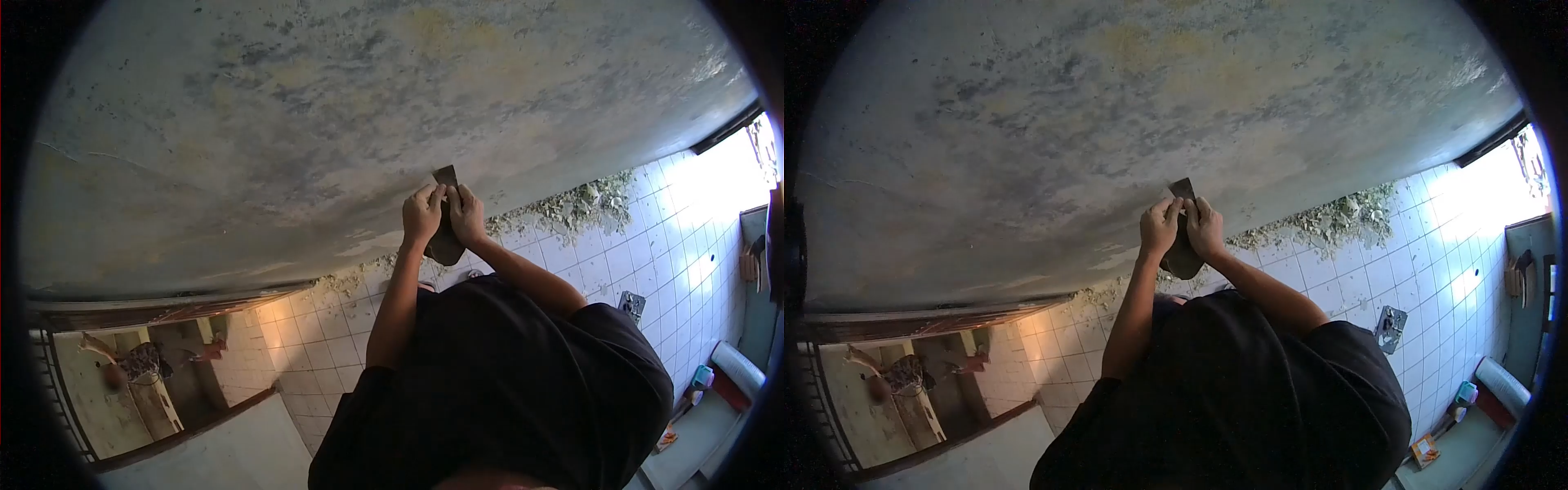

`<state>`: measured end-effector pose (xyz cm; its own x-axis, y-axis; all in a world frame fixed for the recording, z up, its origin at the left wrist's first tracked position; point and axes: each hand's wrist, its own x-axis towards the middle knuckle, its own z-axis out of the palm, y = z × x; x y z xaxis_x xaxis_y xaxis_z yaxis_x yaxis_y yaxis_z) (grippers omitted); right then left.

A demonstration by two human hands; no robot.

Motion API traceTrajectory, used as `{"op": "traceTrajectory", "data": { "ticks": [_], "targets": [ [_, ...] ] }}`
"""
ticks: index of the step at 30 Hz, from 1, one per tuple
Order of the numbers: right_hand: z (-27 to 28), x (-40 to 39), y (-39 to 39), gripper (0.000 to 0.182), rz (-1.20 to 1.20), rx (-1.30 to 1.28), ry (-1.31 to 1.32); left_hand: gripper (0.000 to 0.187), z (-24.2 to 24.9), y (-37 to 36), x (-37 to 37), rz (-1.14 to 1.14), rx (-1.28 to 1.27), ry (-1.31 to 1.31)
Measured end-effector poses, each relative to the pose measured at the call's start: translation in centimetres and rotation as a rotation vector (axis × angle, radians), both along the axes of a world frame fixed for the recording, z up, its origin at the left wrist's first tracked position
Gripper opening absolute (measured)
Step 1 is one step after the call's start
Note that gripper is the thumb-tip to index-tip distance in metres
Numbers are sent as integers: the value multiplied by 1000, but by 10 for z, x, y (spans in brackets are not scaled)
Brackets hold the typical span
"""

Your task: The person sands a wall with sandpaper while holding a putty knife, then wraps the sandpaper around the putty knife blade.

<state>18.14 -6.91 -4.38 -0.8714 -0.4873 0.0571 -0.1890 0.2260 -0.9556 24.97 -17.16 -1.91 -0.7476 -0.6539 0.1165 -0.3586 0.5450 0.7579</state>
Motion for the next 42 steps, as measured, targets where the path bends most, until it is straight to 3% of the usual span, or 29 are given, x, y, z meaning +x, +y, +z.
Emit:
{"op": "traceTrajectory", "data": {
  "ticks": [4, 10, 13, 16, 17, 34, 37, 40, 42],
  "targets": [
    [6, -2, -4, 29, -17, -40, -10, 39, 4, -1, -10, 10, -53, 139],
    [-1, -2, -6, 28, -16, -14, 34, 39, -11, 1, -4, 18, -88, 28],
    [22, -3, -5, 28, -12, -46, 35, 38, 15, 3, -3, 72, -85, 45],
    [4, 0, -9, 28, -30, -45, 68, 37, 3, -3, -1, 5, -30, 10],
    [-2, -2, -9, 28, -28, -54, 77, 42, -2, 2, -3, 1, -57, 105],
    [-10, 5, -12, 29, -26, -62, 14, 38, -11, 1, 0, 61, -85, 79],
    [16, 2, -13, 27, -9, -67, 42, 37, 14, -1, 2, 90, -116, 62],
    [9, 5, -18, 26, -53, -154, 103, 39, 28, 1, 1, 51, -86, 121],
    [-8, 4, -14, 25, -53, -139, 110, 39, 2, -3, 3, 36, -122, 20]
  ]
}}
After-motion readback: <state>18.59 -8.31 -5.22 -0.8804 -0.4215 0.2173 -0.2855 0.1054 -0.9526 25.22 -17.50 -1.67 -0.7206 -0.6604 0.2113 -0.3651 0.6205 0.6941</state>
